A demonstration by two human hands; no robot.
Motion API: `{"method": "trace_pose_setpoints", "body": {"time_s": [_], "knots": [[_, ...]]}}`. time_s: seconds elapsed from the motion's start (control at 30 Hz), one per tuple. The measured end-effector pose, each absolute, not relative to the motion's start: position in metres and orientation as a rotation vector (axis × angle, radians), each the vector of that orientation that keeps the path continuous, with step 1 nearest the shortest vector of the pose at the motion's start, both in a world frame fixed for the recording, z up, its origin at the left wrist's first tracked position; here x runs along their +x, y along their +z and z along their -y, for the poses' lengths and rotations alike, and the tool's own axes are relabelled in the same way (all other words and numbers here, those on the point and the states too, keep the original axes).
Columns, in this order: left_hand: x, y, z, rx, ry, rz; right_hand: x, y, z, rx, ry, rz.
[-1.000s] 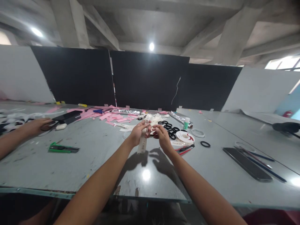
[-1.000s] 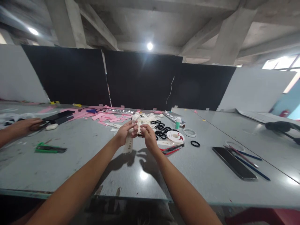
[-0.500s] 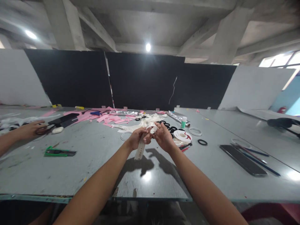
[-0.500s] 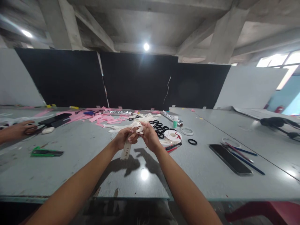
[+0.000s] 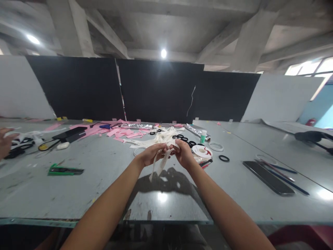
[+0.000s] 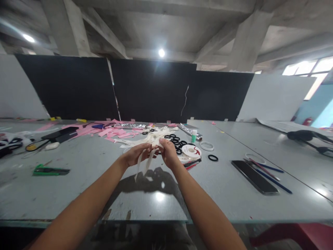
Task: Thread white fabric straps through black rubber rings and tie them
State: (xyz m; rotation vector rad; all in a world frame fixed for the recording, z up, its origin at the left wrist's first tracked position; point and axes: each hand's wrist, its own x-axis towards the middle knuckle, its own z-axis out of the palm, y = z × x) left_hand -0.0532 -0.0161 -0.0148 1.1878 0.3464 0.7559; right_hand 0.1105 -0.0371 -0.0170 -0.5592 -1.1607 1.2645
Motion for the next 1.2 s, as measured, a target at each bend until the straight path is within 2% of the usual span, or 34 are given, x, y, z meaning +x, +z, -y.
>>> {"method": "trace_pose_setpoints", "body": {"time_s": [0.33,0.8,1.2], "knots": [[-0.039,-0.022,0.006,0.707,1.026,-0.303,0.115,-0.021,0.034,-0.512,1.348,1.053],[-0.032,-0.032,0.005,0.430,1.201,-0.208,0.106,-0.025,0.040,-0.529,1.440,0.985],[-0.022,-0.032,0.010,0.839,1.220,-0.266,0.092,-0.035,0.038,-0.734,1.118,1.178]]}}
